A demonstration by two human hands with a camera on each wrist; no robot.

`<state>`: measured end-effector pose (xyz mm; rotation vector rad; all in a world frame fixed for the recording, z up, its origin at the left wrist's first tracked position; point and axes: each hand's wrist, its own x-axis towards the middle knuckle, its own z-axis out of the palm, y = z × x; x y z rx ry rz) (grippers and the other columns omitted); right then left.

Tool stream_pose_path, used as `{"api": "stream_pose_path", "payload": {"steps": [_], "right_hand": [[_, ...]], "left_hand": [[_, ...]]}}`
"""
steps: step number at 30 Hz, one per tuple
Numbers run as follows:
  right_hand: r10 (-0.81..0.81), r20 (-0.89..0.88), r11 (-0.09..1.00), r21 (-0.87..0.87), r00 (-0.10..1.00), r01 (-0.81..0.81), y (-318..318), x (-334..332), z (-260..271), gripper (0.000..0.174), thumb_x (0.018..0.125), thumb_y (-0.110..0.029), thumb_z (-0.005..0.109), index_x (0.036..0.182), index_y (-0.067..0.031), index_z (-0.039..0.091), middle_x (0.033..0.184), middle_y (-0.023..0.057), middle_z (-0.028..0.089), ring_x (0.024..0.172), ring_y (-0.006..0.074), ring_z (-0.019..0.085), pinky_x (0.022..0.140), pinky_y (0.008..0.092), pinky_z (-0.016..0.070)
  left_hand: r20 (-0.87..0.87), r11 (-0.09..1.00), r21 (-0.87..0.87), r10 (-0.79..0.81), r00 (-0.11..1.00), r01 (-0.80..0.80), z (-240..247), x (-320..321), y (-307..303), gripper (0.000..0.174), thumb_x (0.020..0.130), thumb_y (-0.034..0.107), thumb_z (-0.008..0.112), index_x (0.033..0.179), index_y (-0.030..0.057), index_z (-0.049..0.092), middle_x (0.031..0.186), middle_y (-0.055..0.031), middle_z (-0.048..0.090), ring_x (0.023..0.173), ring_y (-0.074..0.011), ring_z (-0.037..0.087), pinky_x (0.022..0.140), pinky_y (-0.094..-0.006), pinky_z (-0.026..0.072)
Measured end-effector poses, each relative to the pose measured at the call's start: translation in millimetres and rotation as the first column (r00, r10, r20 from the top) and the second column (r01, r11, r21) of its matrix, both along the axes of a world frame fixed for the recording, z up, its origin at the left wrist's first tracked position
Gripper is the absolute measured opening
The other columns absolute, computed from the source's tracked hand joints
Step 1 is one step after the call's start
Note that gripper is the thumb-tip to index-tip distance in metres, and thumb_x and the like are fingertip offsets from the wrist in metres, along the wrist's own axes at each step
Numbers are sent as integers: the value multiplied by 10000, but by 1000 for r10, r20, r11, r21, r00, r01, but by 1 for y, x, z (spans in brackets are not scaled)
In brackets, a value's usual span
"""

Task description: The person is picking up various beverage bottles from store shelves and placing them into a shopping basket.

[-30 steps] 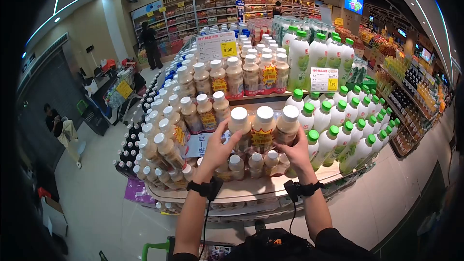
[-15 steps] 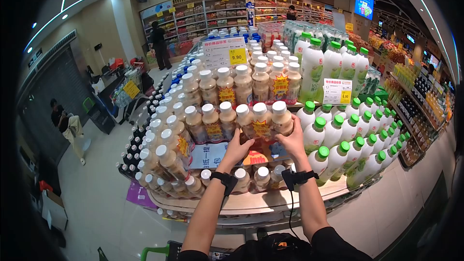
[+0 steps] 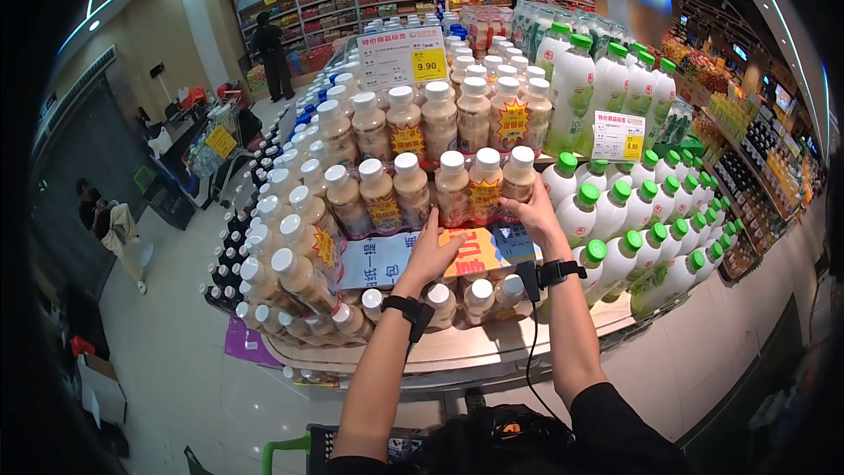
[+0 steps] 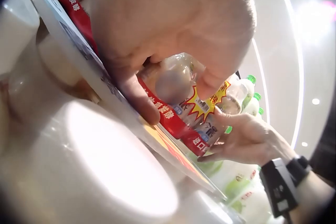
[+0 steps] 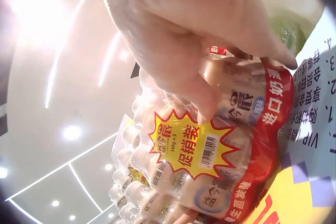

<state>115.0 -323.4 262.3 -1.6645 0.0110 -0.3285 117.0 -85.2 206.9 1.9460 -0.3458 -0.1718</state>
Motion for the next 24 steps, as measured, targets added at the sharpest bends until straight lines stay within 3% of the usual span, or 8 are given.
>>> {"api": "stream_pose_path", "payload": {"steps": [2,4,5,14,16,17,18,24], "right_hand": [[7,-25,1000,-17,1000,-7,-6,8,-2,748,792,-26,780,1388,-55,329,1307,106,518,1238,215,522,1051,363,433],[70,-38,992,-106,997,-73,-6,6,2,806,795,-60,795,1407,-19,272,1350,133,465,1263,214,498,1065,365,425],[96,-33,988,-117,995,-99,-4,6,3,859,799,-132,813,1411,9,227,1380,151,414,1294,224,466,1075,363,418],[62,-2,997,42,998,-62,-1,32,-2,985,782,-273,851,1450,-31,168,1453,137,334,1357,237,394,1124,391,362],[110,-9,992,54,994,-110,-1,30,-4,1014,779,-247,863,1450,-20,137,1451,158,340,1353,245,402,1124,393,367],[128,1,990,63,992,-128,1,29,-5,1012,791,-225,858,1444,-7,116,1445,177,353,1346,255,414,1111,389,387],[135,-9,990,51,991,-134,3,30,-12,1012,791,-225,858,1444,-7,116,1445,177,353,1346,255,414,1111,389,387],[-151,42,949,-273,988,157,17,25,-38,1043,757,-291,876,1452,21,164,1410,230,452,1313,305,484,1077,394,425]], "left_hand": [[-27,999,-45,-2,1000,1,-3,4,0,891,920,292,684,1573,19,143,1497,-276,404,1309,-314,521,864,-348,577],[-290,886,-455,-52,955,-90,0,2,2,818,946,238,642,1568,25,155,1503,-247,407,1270,-279,556,796,-353,619],[-308,866,-482,-25,951,-133,3,2,4,753,963,176,603,1557,8,172,1503,-216,415,1223,-258,591,758,-350,638],[-239,940,-307,75,968,-148,-4,-6,-7,658,924,159,642,1455,-112,363,1396,-223,526,1007,-205,692,654,-306,639],[-106,927,-316,175,979,-200,-10,-6,-11,647,885,211,666,1420,-83,453,969,-213,713,773,-212,727,628,-321,629],[-92,933,-303,173,981,-193,-12,-5,-9,651,885,210,666,1420,-89,448,959,-217,715,776,-213,728,626,-317,628],[-141,957,-248,119,983,-152,-2,-8,-5,657,928,173,644,1452,-113,370,1307,-219,596,969,-206,696,668,-288,629],[-17,964,-197,178,984,-178,-22,-10,-7,685,907,212,659,1473,-60,385,971,-197,728,777,-194,727,631,-303,599]]}}
